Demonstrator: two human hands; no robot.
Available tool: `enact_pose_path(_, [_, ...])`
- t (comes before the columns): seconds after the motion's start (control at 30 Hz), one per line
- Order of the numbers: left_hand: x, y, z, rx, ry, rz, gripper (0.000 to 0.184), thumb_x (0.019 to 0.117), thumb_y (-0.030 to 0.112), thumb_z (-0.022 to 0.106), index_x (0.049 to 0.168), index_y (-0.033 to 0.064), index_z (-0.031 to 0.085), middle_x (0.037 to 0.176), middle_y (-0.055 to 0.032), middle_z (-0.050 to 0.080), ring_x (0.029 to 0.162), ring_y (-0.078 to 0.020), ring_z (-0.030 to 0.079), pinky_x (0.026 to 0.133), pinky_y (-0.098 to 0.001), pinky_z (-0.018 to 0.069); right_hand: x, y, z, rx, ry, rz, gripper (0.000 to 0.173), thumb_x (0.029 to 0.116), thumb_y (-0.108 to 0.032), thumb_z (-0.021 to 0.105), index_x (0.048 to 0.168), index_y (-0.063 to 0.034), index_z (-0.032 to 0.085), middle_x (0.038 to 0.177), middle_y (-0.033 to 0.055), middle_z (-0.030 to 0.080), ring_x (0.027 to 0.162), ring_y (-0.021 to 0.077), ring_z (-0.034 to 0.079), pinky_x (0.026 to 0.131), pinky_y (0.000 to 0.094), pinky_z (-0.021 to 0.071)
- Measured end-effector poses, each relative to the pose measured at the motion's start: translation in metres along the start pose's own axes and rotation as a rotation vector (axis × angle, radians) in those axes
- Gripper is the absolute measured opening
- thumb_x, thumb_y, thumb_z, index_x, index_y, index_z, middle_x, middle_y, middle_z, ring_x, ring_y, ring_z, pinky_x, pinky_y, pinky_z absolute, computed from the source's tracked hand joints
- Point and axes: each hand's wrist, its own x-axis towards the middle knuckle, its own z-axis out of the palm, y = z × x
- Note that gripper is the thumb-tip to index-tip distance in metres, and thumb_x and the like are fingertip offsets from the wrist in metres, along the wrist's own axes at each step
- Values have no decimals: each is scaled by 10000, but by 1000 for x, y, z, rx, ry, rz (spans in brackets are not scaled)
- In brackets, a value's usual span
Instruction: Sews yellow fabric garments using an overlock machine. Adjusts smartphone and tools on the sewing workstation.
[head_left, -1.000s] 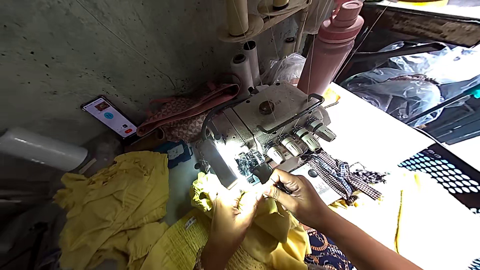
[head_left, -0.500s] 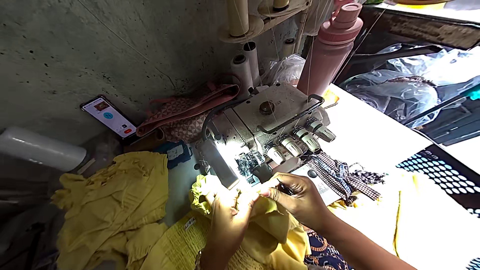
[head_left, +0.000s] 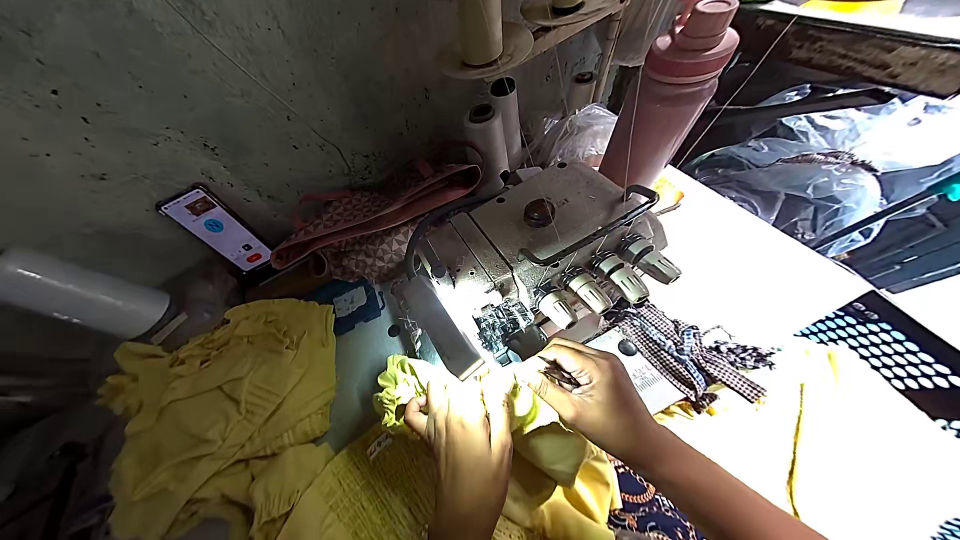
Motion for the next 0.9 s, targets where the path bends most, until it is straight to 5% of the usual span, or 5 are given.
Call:
enact_pose_path(0.13, [2,-3,-2,-133,1,-50,300,958,381,567,896,145,741,874,16,693,976,-139,616,937,-520,294,0,-1,-2,35,-5,-30,244,928,-300,686,845,-74,721,763,-8,650,644,-28,526,582,117,416])
enact_pose_path(0.33, [0,-4,5,-137,74,-63,202,921,273,549,815,179,694,791,70,634,902,-92,584,928,-489,283,1,-3,-1,-49,-25,5,213,906,-254,626,812,-85,715,718,-1,642,622,32,563,554,196,442])
enact_pose_path(0.5, [7,3,11,24,74,-76,212,918,279,490,821,157,634,854,-28,627,973,-212,590,909,-511,292,9,-3,2,2,-45,241,174,826,-292,671,757,-133,664,609,-95,518,531,-29,429,495,184,338])
enact_pose_path(0.7, [15,3,17,32,10,-163,275,926,340,479,889,120,639,1168,-190,673,1286,-411,502,1006,-610,254,13,-4,6,-123,-3,166,211,898,-294,634,896,-110,739,709,-24,649,611,44,565,549,229,444])
enact_pose_path(0.9, [20,-2,19,-9,-55,-260,396,911,400,484,1052,73,657,1331,-236,584,1345,-431,423,1080,-623,192,13,-1,14,-106,92,173,404,854,-266,701,1107,49,690,770,23,692,649,62,628,599,228,528])
